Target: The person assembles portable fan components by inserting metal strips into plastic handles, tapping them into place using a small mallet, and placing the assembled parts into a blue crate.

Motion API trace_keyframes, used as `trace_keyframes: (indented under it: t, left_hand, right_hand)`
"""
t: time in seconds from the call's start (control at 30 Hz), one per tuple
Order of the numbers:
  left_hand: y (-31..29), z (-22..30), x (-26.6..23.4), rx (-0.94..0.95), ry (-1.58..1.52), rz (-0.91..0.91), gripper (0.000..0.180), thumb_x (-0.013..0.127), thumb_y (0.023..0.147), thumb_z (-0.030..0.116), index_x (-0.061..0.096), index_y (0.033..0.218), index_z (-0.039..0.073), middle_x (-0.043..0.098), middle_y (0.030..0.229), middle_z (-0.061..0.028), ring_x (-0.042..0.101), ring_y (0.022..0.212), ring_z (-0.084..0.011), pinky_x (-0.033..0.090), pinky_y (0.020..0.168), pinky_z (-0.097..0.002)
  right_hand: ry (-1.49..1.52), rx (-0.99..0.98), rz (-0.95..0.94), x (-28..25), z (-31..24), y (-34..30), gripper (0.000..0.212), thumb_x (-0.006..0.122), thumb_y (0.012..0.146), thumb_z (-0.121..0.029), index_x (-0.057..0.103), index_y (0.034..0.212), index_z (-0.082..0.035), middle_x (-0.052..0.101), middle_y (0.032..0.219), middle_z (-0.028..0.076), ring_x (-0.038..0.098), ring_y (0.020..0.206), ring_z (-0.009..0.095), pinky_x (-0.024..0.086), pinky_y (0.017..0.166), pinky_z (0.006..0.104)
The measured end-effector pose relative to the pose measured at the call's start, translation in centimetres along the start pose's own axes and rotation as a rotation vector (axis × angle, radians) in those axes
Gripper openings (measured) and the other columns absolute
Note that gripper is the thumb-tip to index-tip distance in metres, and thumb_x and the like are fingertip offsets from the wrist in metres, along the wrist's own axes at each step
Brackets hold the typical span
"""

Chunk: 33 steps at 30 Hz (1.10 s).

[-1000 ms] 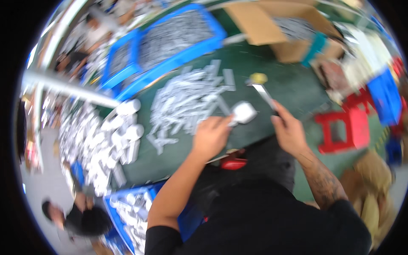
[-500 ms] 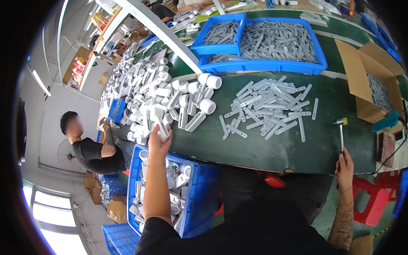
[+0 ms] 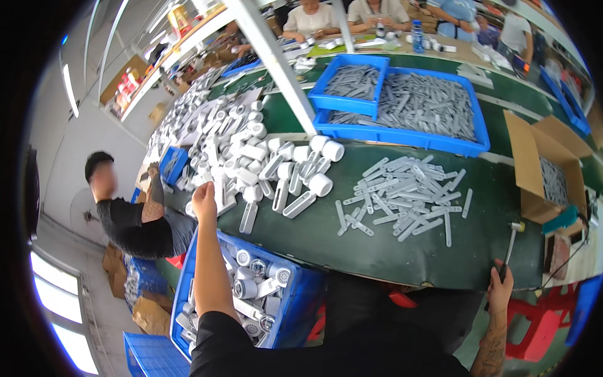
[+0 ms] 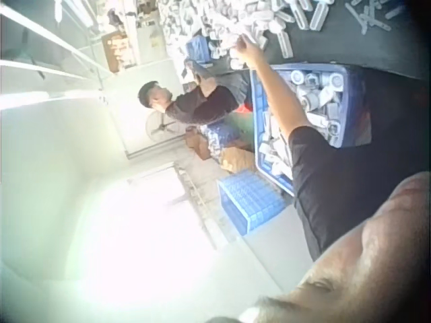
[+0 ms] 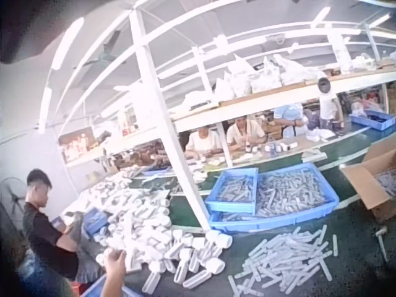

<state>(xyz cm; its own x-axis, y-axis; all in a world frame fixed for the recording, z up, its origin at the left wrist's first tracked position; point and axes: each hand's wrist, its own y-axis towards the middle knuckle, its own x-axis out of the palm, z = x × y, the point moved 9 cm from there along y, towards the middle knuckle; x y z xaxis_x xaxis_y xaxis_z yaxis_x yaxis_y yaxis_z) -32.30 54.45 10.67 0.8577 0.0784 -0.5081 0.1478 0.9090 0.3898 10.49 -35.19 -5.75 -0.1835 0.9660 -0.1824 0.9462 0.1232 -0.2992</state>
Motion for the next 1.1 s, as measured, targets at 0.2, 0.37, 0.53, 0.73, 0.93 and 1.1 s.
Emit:
trace_keyframes:
  t: [0.2, 0.37, 0.53, 0.73, 0.93, 1.1]
  left_hand:
    - [-8.4, 0.3, -2.1, 0.333, 0.403, -0.141, 0.033, 0.075, 0.097, 0.038, 0.085, 0.105, 0.007, 0.081, 0.104, -0.0159, 0.071, 0.119, -0.0374, 0.052, 0.108, -0.0473]
    - [-9.3, 1.2, -1.5, 0.297, 0.457, -0.134, 0.034, 0.066, 0.101, 0.04, 0.086, 0.101, 0.013, 0.081, 0.107, -0.0096, 0.064, 0.124, -0.0351, 0.046, 0.111, -0.0482]
    - [-9.5, 1.6, -0.9, 0.225, 0.462, -0.224, 0.036, 0.068, 0.1, 0.044, 0.087, 0.103, 0.014, 0.081, 0.108, -0.0114, 0.062, 0.128, -0.0319, 0.043, 0.115, -0.0477]
    - [-8.7, 0.9, -1.0, 0.123, 0.521, -0.386, 0.042, 0.072, 0.097, 0.042, 0.078, 0.13, 0.016, 0.082, 0.103, -0.0086, 0.074, 0.112, -0.0319, 0.043, 0.12, -0.0477]
    - [-1.8, -3.3, -11.2, 0.1, 0.411, 0.112, 0.04, 0.075, 0.095, 0.036, 0.077, 0.125, 0.01, 0.08, 0.116, -0.0191, 0.076, 0.112, -0.0368, 0.058, 0.097, -0.0465]
    - [-3.0, -11.2, -13.9, -0.177, 0.616, -0.138, 0.059, 0.059, 0.103, 0.062, 0.08, 0.123, 0.01, 0.076, 0.126, -0.0248, 0.069, 0.128, -0.0412, 0.053, 0.108, -0.0482]
  right_hand:
    - [-0.113, -0.005, 0.01, -1.2, -0.3, 1.0, 0.021, 0.067, 0.108, -0.024, 0.066, 0.126, -0.011, 0.046, 0.067, -0.007, 0.039, 0.044, 0.004, 0.027, 0.037, 0.025]
    - [-0.089, 0.083, -0.022, -0.9, -1.2, 1.6, 0.021, 0.067, 0.108, -0.025, 0.068, 0.124, -0.012, 0.048, 0.068, -0.005, 0.041, 0.043, 0.008, 0.03, 0.036, 0.0282]
    - [-0.446, -0.907, 0.212, -1.8, -4.9, 1.8, 0.019, 0.071, 0.107, -0.023, 0.073, 0.111, -0.005, 0.06, 0.074, 0.0, 0.055, 0.058, 0.012, 0.042, 0.052, 0.0309]
    - [-1.038, -0.777, 0.261, 2.4, -9.9, 2.2, 0.025, 0.076, 0.102, -0.025, 0.068, 0.097, -0.001, 0.065, 0.078, 0.016, 0.065, 0.075, 0.033, 0.048, 0.068, 0.0456]
    - [-1.0, -0.727, 0.352, 2.5, -8.9, 5.0, 0.019, 0.075, 0.102, -0.024, 0.067, 0.104, -0.007, 0.07, 0.089, 0.02, 0.068, 0.085, 0.044, 0.052, 0.075, 0.0522]
    - [-0.96, -0.701, 0.291, 2.5, -7.4, 5.8, 0.021, 0.072, 0.103, -0.024, 0.063, 0.115, -0.008, 0.073, 0.098, 0.021, 0.07, 0.092, 0.046, 0.053, 0.078, 0.0522]
